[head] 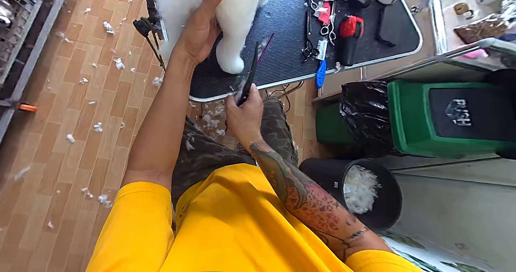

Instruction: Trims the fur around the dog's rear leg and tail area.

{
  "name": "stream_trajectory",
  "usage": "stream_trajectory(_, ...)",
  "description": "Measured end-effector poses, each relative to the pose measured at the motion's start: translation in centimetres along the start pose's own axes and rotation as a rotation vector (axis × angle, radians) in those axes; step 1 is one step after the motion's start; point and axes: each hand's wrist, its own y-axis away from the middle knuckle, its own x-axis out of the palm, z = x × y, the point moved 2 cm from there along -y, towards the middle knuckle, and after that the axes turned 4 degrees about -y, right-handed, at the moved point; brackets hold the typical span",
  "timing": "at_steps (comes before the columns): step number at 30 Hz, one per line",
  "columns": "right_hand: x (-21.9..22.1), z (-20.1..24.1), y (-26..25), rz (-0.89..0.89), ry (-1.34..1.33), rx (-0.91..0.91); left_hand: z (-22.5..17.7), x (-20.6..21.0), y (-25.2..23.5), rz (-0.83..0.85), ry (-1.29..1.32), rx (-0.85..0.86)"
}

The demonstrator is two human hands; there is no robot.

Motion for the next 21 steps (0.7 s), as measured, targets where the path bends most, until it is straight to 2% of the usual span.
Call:
stream_trajectory(4, 1.8, 1.7, 0.3, -0.138, 0.018, -0.228, -0.2, -0.4, 0.0, 0.001, -0.022, -0.021)
stream_trajectory(7, 3.1, 2.2, -1.9, -0.105, 0.026, -0.135, -0.4, -0.4, -0.2, 0.006, -0.044, -0.009)
stream_trajectory(11, 1.8, 1.5, -3.6, -0.114, 0.035, 0.001, -0.4, -0.3, -0.4, 0.018, -0.029, -0.002)
stream_trajectory(14, 1.4, 2.0, -2.3, -0.187, 0.031, -0.121, -0.3, -0.1, -0.5, 0.011, -0.032, 0.004)
stream_trajectory(17, 2.3, 3.0, -2.3, -0.115, 0.026, -0.183, -0.2, 0.4, -0.6, -0.007, -0.03, 0.026)
stream_trajectory(19, 2.0, 2.9, -3.7, -0.044, 0.021, -0.068, -0.1, 0.3, -0.7, -0.006, -0.018, 0.026)
stream_trajectory(21, 0.8, 2.1, -4.8, -0.068, 0.024, 0.012, 0.0, 0.4, -0.6, -0.017, -0.024, 0.031)
